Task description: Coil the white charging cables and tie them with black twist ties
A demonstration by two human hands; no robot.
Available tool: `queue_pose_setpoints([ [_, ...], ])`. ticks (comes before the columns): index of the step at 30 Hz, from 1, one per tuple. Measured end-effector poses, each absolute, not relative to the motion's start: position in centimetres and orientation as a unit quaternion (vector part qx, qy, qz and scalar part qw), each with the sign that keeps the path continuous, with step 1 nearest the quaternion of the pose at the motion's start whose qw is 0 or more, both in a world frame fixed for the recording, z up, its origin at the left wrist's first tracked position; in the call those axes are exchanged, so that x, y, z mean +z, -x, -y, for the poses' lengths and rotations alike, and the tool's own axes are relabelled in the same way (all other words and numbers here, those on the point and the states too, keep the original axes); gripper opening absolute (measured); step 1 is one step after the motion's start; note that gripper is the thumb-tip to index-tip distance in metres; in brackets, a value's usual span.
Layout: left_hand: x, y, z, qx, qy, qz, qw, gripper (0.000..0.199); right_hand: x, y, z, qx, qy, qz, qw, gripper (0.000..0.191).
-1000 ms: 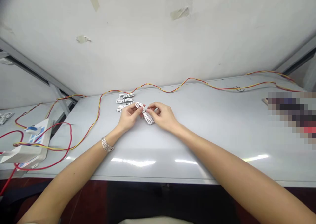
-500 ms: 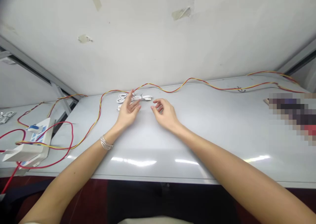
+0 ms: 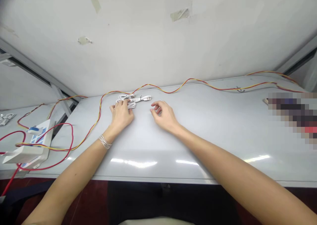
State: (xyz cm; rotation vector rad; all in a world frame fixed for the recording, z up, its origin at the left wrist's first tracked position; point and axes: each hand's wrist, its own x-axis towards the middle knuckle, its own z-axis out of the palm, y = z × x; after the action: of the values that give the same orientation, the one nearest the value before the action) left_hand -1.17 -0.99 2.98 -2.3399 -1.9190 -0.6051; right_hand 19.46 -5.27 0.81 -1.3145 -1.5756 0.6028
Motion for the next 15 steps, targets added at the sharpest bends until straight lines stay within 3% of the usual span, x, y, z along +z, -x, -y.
queue_pose_setpoints([
  [6, 2.3, 0.5, 0.8, -0.284, 0.773, 0.562, -0.076, 0.034, 0.7, -19.5, 5.2, 0.247, 0.545, 0.648, 0.471, 0.021],
  [10, 1.7, -0.7, 1.1, -0.408, 0.694, 0.474, -0.358, 0.031, 0.6, -19.4, 5.2, 0.253, 0.543, 0.648, 0.470, 0.022],
  [12, 1.6, -1.2, 1.5, -0.426, 0.633, 0.415, -0.495, 0.044, 0.7, -19.3, 5.2, 0.262, 0.540, 0.652, 0.464, 0.023],
  [15, 1.8, -1.6, 2.1, -0.422, 0.583, 0.366, -0.590, 0.062, 0.7, -19.2, 5.3, 0.277, 0.527, 0.666, 0.450, 0.024],
])
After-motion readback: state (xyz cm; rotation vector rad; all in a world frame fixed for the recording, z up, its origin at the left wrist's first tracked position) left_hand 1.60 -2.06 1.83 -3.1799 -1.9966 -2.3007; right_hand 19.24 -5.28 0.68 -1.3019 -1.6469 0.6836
